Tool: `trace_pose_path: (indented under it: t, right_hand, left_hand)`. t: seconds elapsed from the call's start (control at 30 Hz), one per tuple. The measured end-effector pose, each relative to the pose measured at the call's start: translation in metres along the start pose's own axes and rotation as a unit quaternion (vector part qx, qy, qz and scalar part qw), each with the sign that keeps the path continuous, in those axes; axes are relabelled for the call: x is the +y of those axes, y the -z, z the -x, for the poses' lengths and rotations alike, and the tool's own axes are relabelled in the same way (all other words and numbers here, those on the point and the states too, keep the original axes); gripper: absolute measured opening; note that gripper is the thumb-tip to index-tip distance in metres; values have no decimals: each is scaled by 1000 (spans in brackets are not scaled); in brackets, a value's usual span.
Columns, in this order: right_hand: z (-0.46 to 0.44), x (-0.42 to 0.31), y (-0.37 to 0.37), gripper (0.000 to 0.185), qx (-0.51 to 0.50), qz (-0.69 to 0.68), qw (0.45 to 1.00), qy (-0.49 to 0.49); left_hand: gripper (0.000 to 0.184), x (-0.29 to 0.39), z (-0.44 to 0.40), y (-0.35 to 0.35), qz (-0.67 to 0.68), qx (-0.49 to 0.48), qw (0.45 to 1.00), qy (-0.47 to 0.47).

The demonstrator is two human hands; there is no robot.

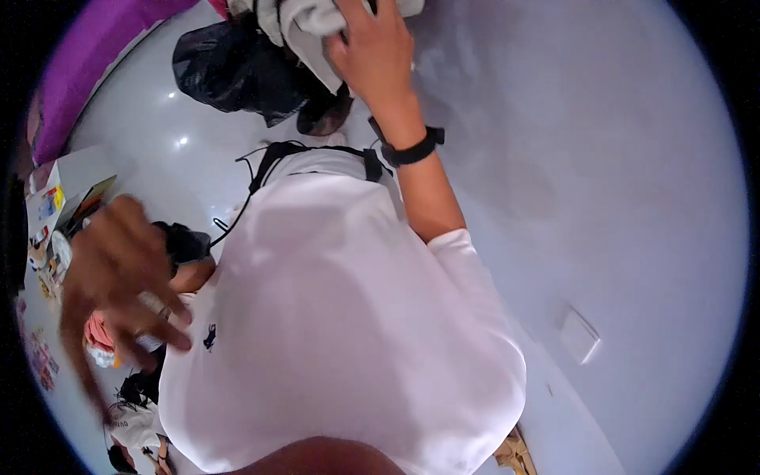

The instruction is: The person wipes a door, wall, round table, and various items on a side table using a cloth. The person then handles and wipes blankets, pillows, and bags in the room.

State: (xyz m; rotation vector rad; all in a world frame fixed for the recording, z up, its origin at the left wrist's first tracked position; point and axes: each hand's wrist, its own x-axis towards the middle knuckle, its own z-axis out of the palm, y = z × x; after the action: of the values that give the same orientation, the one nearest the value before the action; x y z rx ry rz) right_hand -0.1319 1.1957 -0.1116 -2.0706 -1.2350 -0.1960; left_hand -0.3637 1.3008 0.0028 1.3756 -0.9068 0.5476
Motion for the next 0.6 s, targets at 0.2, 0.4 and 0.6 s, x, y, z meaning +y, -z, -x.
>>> trace_pose_path:
  t: [0.2,0.4,0.6]
  right_hand:
    - [38,48,-35,43,-5,15,999,29]
    - [19,31,-11,39,-14,-40,999,26]
    - [33,38,-23,35,46,-74,996,-18]
  left_hand:
    - [28,-41,9,16,-268,129,878,375]
    - [25,-116,47,36,-375,246,789,420]
    - [27,-151,36,25,-417,275,761,415]
